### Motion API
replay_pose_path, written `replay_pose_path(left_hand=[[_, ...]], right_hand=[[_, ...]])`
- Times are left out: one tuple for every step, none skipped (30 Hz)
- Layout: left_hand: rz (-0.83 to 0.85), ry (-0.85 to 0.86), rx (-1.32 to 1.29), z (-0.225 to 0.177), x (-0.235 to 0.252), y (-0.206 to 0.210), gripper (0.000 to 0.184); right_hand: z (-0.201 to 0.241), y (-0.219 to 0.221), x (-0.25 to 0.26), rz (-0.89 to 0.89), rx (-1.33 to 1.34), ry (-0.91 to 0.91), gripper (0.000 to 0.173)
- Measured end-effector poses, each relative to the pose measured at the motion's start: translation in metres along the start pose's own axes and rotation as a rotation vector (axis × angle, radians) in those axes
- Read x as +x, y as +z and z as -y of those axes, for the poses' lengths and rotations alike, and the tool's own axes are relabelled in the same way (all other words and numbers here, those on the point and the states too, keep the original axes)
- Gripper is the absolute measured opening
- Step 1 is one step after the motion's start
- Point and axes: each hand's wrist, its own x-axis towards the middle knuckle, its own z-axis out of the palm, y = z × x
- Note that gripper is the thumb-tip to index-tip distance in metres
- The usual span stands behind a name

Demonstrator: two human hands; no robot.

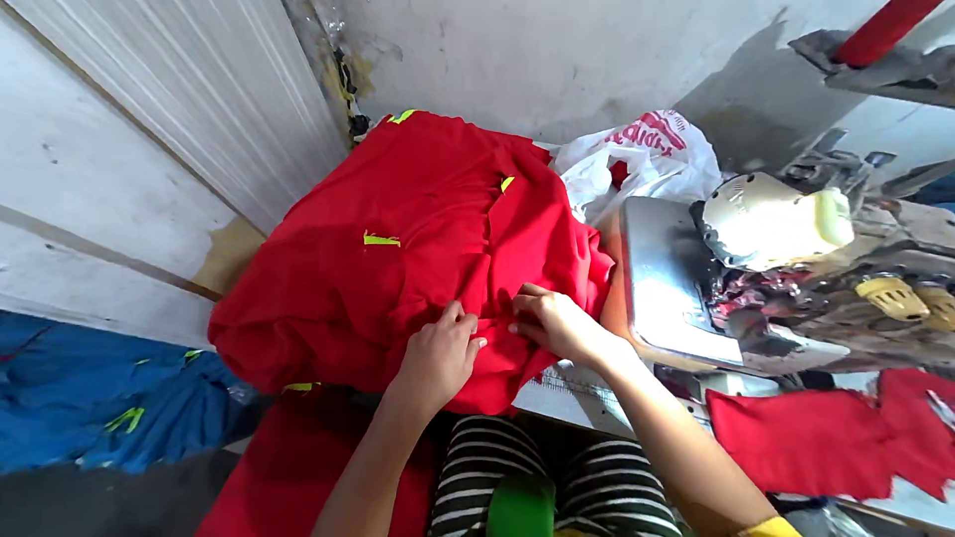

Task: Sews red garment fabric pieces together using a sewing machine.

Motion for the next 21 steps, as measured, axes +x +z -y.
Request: replay_pose_path(left_hand=[[-0.113, 0.064, -0.030, 0.004, -0.005, 0.006, 0.029], [-0.274, 0.161, -0.057, 0.010, -0.009, 0.016, 0.025], [-0.433, 0.259, -0.077, 0.015, -0.011, 0.024, 0.021], [-0.558, 0.331, -0.089, 0.019, -0.013, 0.030, 0.020], [-0.646, 0.375, -0.096, 0.020, -0.016, 0.033, 0.020], [-0.709, 0.399, -0.101, 0.018, -0.019, 0.034, 0.021], [-0.755, 0.415, -0.102, 0.017, -0.022, 0.035, 0.022], [-0.794, 0.433, -0.107, 0.015, -0.024, 0.035, 0.023], [-0.825, 0.450, -0.112, 0.015, -0.025, 0.036, 0.024], [-0.849, 0.463, -0.114, 0.014, -0.026, 0.036, 0.024], [-0.872, 0.473, -0.117, 0.013, -0.027, 0.037, 0.024], [-0.899, 0.482, -0.117, 0.012, -0.027, 0.037, 0.023], [-0.925, 0.486, -0.111, 0.011, -0.029, 0.037, 0.022], [-0.951, 0.488, -0.105, 0.009, -0.030, 0.038, 0.021], [-0.973, 0.488, -0.105, 0.008, -0.032, 0.038, 0.020], [-0.987, 0.486, -0.112, 0.006, -0.034, 0.039, 0.020], [-0.999, 0.483, -0.121, 0.004, -0.035, 0.039, 0.019], [-1.009, 0.481, -0.129, 0.004, -0.036, 0.040, 0.019], [-1.018, 0.477, -0.137, 0.003, -0.037, 0.041, 0.018], [-1.023, 0.472, -0.142, 0.003, -0.037, 0.041, 0.018], [-1.035, 0.468, -0.149, 0.002, -0.037, 0.042, 0.018]], right_hand=[[-0.001, 0.001, -0.005, -0.066, -0.001, -0.049, 0.025], [-0.003, 0.004, -0.010, -0.166, -0.011, -0.119, 0.023], [-0.004, 0.007, -0.016, -0.282, -0.026, -0.196, 0.021], [-0.004, 0.009, -0.022, -0.394, -0.040, -0.267, 0.020], [-0.003, 0.010, -0.028, -0.484, -0.058, -0.319, 0.019], [-0.002, 0.009, -0.034, -0.556, -0.074, -0.359, 0.019], [0.000, 0.008, -0.039, -0.612, -0.089, -0.390, 0.018], [0.003, 0.008, -0.044, -0.657, -0.103, -0.416, 0.017], [0.005, 0.007, -0.048, -0.691, -0.111, -0.441, 0.017], [0.006, 0.007, -0.051, -0.720, -0.118, -0.463, 0.016], [0.007, 0.007, -0.052, -0.752, -0.122, -0.479, 0.016], [0.008, 0.007, -0.054, -0.777, -0.128, -0.483, 0.015], [0.011, 0.006, -0.057, -0.795, -0.128, -0.474, 0.015], [0.015, 0.005, -0.059, -0.807, -0.118, -0.454, 0.015], [0.018, 0.005, -0.061, -0.822, -0.116, -0.436, 0.015], [0.020, 0.006, -0.062, -0.840, -0.124, -0.420, 0.015], [0.022, 0.007, -0.064, -0.858, -0.135, -0.403, 0.014], [0.023, 0.008, -0.065, -0.878, -0.144, -0.380, 0.014], [0.023, 0.009, -0.065, -0.893, -0.144, -0.374, 0.014], [0.022, 0.011, -0.064, -0.910, -0.134, -0.384, 0.013], [0.019, 0.012, -0.061, -0.935, -0.121, -0.416, 0.013]])
